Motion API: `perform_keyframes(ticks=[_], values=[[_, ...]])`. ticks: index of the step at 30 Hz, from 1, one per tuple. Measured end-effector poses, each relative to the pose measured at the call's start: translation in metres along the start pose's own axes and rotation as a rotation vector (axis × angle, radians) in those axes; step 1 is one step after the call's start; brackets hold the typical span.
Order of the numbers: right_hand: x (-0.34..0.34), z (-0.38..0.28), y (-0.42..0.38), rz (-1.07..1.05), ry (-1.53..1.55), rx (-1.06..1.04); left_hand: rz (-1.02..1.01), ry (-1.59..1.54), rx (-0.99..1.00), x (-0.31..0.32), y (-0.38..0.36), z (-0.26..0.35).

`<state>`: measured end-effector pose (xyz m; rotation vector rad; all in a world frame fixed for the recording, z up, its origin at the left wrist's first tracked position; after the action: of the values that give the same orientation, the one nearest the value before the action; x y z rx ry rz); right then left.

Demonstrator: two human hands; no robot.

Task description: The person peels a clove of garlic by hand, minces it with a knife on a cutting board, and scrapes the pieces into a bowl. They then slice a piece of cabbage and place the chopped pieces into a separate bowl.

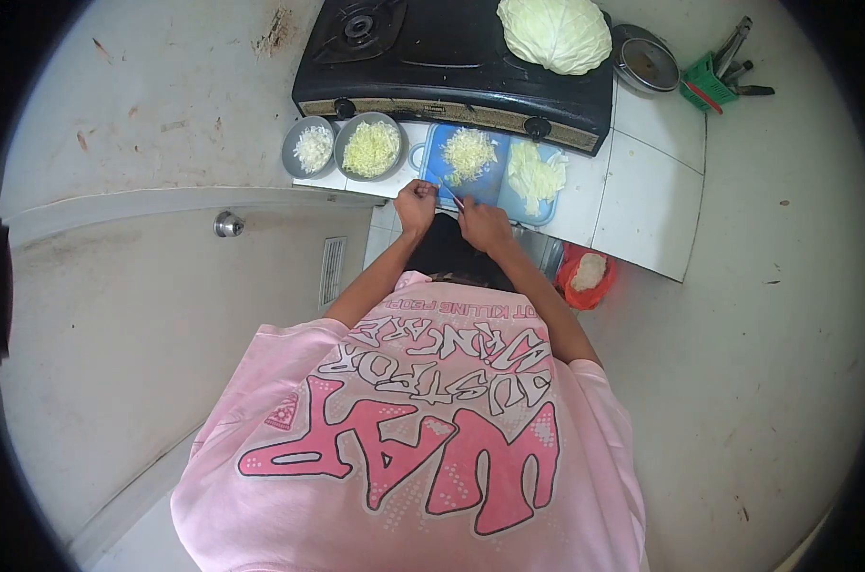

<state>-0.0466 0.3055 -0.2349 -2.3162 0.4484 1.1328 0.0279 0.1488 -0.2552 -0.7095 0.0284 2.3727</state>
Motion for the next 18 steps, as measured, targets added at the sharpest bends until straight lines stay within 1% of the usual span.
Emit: perform_keyframes(ticks=[2,8,14,18], values=[[0.001,-0.003,-0.006,-0.014,0.013,-0.007,0.013,-0.011,-0.009,0.002,0.001,-0.003],[0.014,-0.005,-0.002,-0.023,0.021,0.022,0.027,0.020,-0.126,-0.001,0.000,0.005],[0.016,-0.006,0.009,0.045,0.020,-0.006,-0.014,0.049,-0.248,-0.008,0.003,0.013],[0.019,-0.003,0.001,0.072,0.039,0.013,-0.039,-0.100,-0.296,-0.007,0.004,0.008]])
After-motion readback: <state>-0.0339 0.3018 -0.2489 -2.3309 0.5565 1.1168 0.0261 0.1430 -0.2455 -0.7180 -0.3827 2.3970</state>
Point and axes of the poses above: each hand's wrist, its own y-axis towards the middle knuckle, its own x-axis out of the palm, z = x × y, the point moved 1 cm from there along y, towards the middle knuckle, and after that the axes turned 5 degrees about -z, right-handed, at the moved point
